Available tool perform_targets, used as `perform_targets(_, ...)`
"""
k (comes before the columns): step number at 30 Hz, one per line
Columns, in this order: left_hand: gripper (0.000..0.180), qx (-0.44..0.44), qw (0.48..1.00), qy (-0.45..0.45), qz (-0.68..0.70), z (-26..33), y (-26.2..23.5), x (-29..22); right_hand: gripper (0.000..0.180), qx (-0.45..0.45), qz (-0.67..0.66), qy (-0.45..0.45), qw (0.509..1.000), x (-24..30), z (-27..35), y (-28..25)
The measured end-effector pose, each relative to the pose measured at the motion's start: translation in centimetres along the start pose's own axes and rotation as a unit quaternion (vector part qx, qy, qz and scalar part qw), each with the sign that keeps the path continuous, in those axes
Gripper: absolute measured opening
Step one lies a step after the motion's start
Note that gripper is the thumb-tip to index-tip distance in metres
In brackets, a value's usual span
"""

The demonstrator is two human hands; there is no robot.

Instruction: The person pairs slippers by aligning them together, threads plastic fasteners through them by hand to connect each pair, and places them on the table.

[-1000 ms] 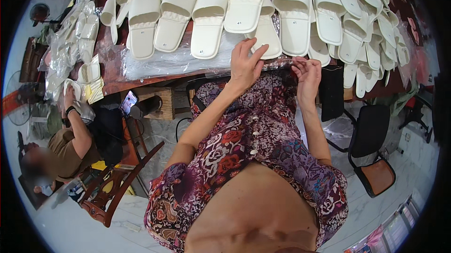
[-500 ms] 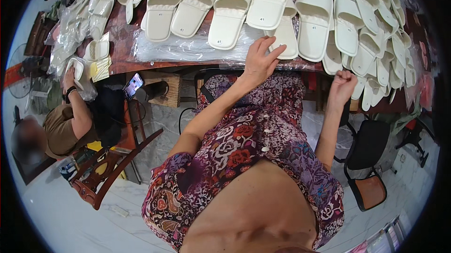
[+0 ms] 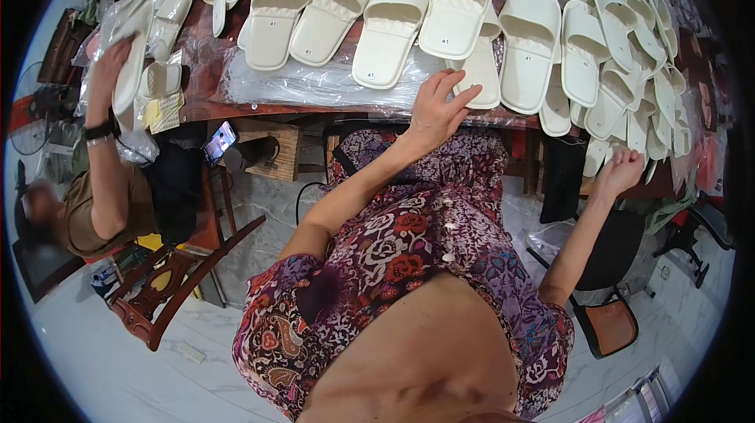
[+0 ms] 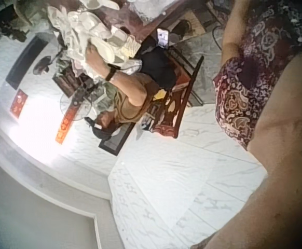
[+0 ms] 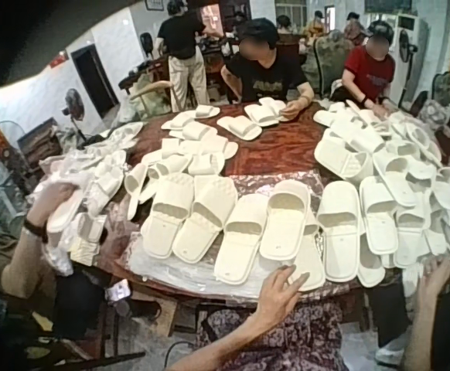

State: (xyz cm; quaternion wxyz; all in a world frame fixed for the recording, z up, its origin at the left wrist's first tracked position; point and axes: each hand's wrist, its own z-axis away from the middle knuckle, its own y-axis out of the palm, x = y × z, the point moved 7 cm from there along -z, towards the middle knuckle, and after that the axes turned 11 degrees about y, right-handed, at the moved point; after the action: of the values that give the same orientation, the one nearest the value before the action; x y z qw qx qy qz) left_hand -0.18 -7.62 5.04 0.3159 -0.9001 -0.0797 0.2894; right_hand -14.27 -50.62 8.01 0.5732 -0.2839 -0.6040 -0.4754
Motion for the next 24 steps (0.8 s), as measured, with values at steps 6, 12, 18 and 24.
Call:
perform_targets(6, 0.058, 0.001, 1.0, -0.009, 0.015, -0.1, 0.3, 0.1, 0.026, -0.049, -0.05, 0.027, 0.997, 4.5, -0.4, -1.2)
perform_targets(12, 0.052, 0.0, 0.999, -0.018, 0.034, -0.7, -1.1, -0.8, 0.021, 0.07, -0.044, 0.099, 0.992, 1.9, 4.5, 6.3)
perform_targets(18, 0.037, 0.019, 0.98, -0.086, 0.179, -2.7, -3.4, -2.7, 0.018, 0.256, -0.096, 0.202, 0.94, 0.0, 11.8, 18.5)
perform_targets(24, 0.044, 0.135, 0.81, -0.227, 0.524, -3.7, -0.9, -5.2, 0.014, 0.344, -0.098, 0.24, 0.902, -2.5, 17.1, 26.1)
